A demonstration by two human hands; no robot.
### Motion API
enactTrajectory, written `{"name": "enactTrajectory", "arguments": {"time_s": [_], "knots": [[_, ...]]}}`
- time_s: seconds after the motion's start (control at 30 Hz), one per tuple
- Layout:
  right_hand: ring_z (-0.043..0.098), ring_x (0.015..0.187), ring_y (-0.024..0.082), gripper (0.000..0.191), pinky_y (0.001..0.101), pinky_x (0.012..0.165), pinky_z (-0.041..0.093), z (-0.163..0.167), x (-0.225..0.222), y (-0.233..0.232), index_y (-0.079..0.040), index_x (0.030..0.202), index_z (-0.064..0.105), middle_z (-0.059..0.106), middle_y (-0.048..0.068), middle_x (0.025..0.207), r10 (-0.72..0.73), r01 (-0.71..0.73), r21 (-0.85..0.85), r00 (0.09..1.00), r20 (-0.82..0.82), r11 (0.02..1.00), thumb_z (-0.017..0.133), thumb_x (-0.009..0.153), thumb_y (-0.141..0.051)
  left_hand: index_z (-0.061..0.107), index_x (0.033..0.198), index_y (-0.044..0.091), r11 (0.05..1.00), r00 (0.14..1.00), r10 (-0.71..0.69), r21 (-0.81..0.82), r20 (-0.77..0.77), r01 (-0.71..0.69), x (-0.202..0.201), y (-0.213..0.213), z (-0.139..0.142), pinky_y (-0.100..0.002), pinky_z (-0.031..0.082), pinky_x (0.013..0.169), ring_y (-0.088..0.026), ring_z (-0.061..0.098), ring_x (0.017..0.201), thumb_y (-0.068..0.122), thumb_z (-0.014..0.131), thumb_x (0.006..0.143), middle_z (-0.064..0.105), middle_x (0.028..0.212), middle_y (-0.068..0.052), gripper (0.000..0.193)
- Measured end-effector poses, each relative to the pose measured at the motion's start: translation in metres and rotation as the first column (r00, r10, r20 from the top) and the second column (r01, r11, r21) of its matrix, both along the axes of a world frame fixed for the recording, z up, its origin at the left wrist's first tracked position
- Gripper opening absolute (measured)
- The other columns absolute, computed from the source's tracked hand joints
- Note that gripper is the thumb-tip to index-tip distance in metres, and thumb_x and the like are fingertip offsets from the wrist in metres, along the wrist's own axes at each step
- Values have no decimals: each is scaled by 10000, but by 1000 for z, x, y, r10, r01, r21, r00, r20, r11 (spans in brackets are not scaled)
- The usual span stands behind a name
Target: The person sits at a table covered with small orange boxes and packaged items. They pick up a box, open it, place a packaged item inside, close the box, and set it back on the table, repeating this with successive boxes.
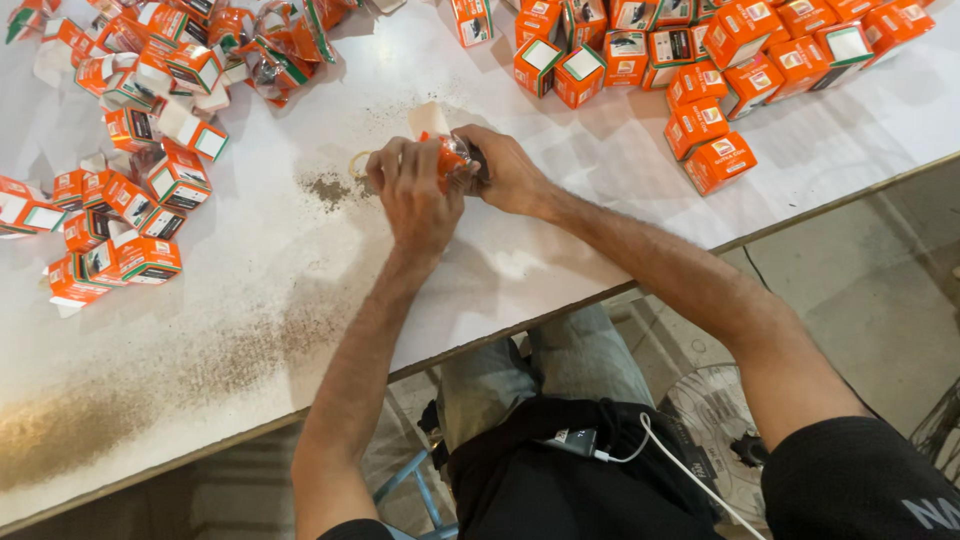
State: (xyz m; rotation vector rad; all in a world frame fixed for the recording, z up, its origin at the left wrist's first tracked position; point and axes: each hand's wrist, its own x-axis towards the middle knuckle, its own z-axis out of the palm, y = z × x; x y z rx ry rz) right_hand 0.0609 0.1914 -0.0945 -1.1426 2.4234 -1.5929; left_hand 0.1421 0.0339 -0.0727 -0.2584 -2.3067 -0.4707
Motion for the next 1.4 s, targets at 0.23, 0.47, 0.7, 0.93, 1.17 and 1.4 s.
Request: {"name": "enactTrajectory", "arguments": {"time_s": [0.23,0.47,0.7,0.93,1.17,1.4], "knots": [[657,1060,381,587,433,873,545,-14,-3,1,-29,1330,539,657,194,1157,1,-2,-9,993,-115,1000,802,807,-69,707,1097,58,992,988,99,-86,118,-89,-16,9,0,-661,30,1221,-447,128,1555,270,528,1088,324,1627,-337,278],[660,1035,372,662,438,857,539,0,2,1,-31,1309,534,665,177,1169,8,-8,-3,994,-106,1000,907,790,-202,717,1222,28,993,972,-64,113,225,39,-15,-12,-2,-640,111,1184,-465,178,1511,286,573,1073,256,1625,-318,330],[647,1021,364,693,448,857,524,15,8,0,-35,1320,535,663,171,1146,4,1,74,997,-74,997,934,788,-230,622,1162,-26,678,878,-276,727,390,-110,-30,-27,-19,-358,533,619,-190,628,748,177,710,970,682,1031,-162,292],[662,1116,351,753,430,905,530,17,18,4,-44,1388,442,684,146,1222,22,-21,-66,1000,11,998,889,797,-177,718,1001,18,727,881,-209,670,425,-151,-50,-18,-20,-286,562,537,-116,695,610,52,598,851,719,757,-31,195],[551,1299,461,765,477,1063,488,4,29,5,-34,1518,408,481,266,1520,24,46,126,865,-502,991,793,858,-72,628,1101,-13,426,838,-478,904,263,-41,-37,-26,-27,-309,549,585,-121,635,698,41,605,939,669,885,-52,171],[589,1202,443,681,496,1000,495,6,33,-1,-14,1451,453,461,215,1500,17,97,218,882,-470,971,777,855,-70,655,1042,-9,62,675,-711,974,196,-217,-18,-54,-3,-274,579,609,-115,609,632,159,566,962,678,816,-51,206]]}}
